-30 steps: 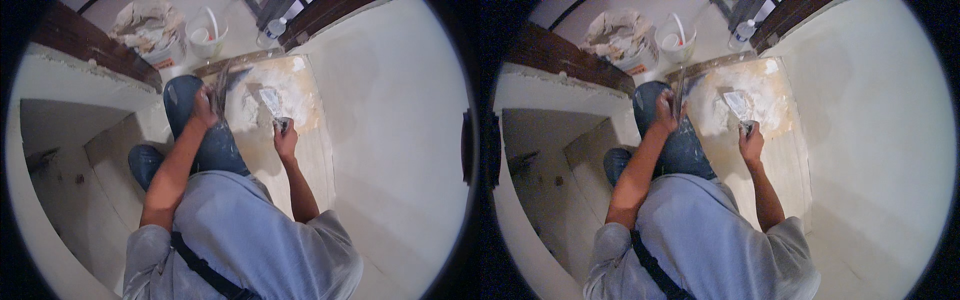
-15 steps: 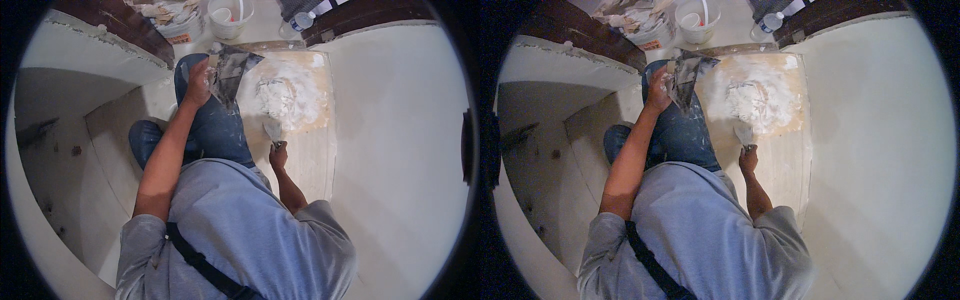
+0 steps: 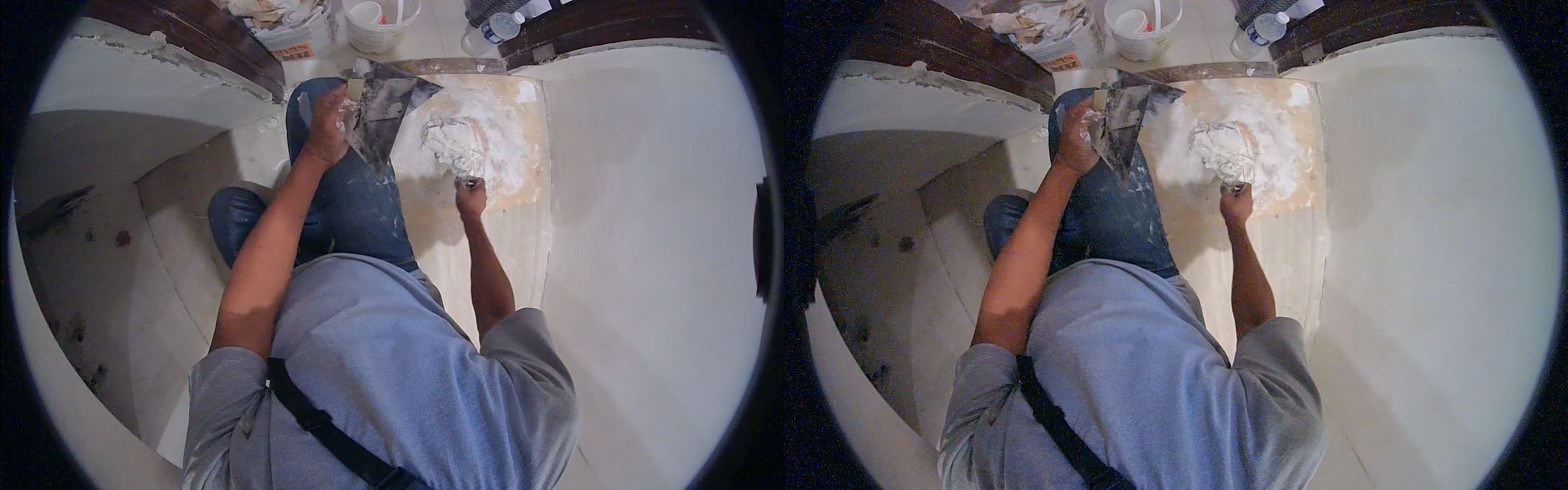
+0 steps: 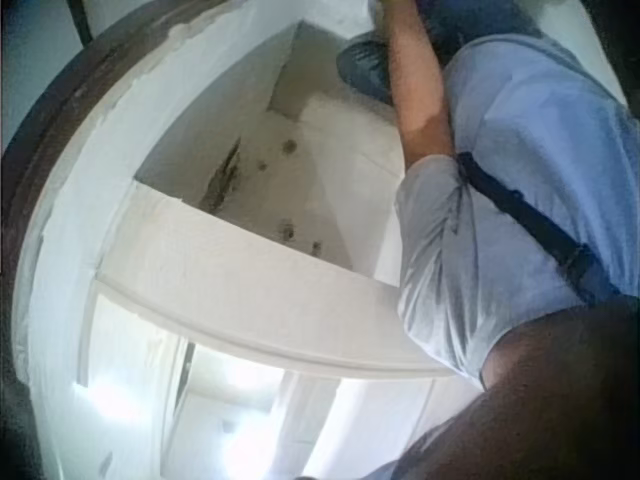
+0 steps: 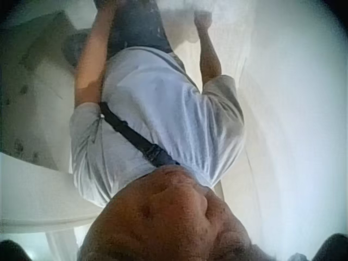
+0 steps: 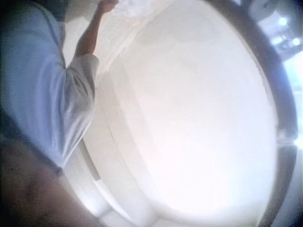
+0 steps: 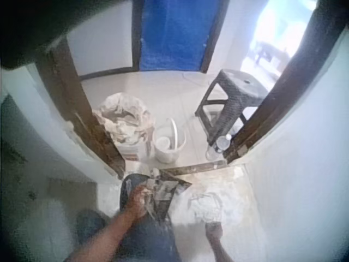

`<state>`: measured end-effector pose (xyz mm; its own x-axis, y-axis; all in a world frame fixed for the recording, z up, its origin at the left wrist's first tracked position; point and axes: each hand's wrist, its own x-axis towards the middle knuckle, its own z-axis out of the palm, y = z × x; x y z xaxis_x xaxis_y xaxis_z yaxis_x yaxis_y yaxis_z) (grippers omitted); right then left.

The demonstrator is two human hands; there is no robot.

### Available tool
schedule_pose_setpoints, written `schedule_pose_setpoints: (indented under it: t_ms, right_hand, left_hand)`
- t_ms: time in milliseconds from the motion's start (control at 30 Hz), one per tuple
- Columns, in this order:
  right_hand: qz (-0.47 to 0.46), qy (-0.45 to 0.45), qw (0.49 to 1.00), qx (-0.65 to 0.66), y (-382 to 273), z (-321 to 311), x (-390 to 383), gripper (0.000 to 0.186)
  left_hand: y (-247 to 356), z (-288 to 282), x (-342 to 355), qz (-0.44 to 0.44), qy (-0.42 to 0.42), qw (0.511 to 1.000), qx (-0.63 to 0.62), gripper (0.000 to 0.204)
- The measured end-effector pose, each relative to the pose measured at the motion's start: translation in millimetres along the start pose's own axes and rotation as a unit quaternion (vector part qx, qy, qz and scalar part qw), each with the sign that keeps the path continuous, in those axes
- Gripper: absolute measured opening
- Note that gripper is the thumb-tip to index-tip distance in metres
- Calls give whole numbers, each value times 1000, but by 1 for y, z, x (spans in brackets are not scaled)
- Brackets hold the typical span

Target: The person applies compound to an upper wall corner using putty knives, scoops paste from a board on the floor, and spreads the compound along the lower wall corner.

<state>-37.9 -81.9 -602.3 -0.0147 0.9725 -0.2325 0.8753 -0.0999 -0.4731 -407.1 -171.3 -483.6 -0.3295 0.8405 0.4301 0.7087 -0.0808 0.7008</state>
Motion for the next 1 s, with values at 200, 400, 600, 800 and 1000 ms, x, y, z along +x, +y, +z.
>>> schedule_pose_setpoints:
  t_ms: [200, 400, 600, 800, 1000]
  right_hand:
    - [129, -175, 940, 264, 9, -48, 49, 18]
    - [119, -143, 961, 205, -33, -82, 73, 20]
    - [-54, -33, 996, -57, -21, -90, 82, 36]
    - [-107, -37, 991, -68, -36, -69, 28, 35]
    - [-102, -82, 985, -113, -23, -50, 48, 26]
  left_hand:
    - [7, 1, 5, -68, 5, 995, -67, 50]
    - [0, 6, -2, 0, 38, 999, 22, 49]
    - [17, 4, 10, 34, 45, 998, -19, 57]
    - [16, 4, 3, -14, 52, 998, -36, 47]
    - [4, 10, 1, 8, 56, 998, 17, 44]
